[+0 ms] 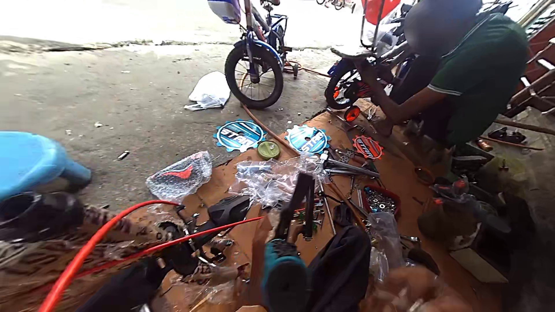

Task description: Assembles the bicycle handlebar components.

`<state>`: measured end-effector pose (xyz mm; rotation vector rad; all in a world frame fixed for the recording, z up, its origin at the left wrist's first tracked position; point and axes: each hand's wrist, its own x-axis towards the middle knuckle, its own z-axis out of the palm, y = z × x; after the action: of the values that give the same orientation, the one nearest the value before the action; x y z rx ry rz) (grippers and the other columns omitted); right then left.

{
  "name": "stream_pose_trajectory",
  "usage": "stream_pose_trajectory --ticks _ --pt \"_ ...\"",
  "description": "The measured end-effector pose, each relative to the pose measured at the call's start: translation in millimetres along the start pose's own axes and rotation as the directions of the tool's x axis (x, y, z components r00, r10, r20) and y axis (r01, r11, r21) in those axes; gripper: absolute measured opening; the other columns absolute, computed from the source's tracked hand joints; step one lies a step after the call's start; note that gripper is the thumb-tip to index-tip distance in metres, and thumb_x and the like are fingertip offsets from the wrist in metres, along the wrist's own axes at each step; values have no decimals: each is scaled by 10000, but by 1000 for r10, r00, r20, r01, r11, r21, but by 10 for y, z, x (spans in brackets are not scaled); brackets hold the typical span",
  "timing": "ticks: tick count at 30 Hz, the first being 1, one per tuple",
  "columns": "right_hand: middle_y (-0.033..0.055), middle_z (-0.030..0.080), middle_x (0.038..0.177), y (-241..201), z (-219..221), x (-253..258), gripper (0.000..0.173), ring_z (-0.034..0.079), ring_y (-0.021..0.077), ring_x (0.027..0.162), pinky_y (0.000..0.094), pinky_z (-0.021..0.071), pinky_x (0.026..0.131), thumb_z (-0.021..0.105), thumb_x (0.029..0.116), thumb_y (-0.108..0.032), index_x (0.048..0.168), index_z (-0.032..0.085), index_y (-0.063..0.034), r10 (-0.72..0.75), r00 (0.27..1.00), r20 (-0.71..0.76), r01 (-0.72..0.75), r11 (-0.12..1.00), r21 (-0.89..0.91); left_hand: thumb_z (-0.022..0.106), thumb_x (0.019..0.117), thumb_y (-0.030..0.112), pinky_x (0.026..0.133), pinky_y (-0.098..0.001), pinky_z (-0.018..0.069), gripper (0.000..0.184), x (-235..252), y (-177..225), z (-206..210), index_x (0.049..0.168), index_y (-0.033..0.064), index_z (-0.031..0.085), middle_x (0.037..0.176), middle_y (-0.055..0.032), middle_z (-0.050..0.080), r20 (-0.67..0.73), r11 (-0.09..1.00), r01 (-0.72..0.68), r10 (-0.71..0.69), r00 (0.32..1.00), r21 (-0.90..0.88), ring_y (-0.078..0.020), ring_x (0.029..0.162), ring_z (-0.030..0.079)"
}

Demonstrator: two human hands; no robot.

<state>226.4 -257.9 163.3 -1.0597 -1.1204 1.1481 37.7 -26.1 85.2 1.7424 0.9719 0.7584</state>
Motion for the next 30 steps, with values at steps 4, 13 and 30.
stream_pose_trajectory --ticks 4,13,30 --pt "-34 726 1030 -95 -739 -209 216 697 139 979 365 592 869 679 904 -440 997 765 -265 -159 797 -583 211 977 22 702 931 420 960 -442 557 418 45 -152 -50 1094 36 740 1052 -103 744 36 975 -76 71 997 208 -222 1033 710" --pt "197 687 1258 762 -759 -54 495 651 419 1158 648 473 1000 484 1019 -144 1512 515 -178 321 590 -741 -798 95 -595 704 940 295 1064 -428 505 484 -1 29 -348 1307 -7 609 1259 -150 670 381 945 -275 191 905 178 -242 1203 638" --pt "138 735 1077 857 378 771 466 695 131 1057 288 545 986 792 870 -312 1130 694 62 -215 957 -194 -17 629 -777 559 928 90 976 -489 559 538 -188 172 -69 1452 -24 512 1299 -178 663 380 886 -382 268 885 263 -317 1161 677"
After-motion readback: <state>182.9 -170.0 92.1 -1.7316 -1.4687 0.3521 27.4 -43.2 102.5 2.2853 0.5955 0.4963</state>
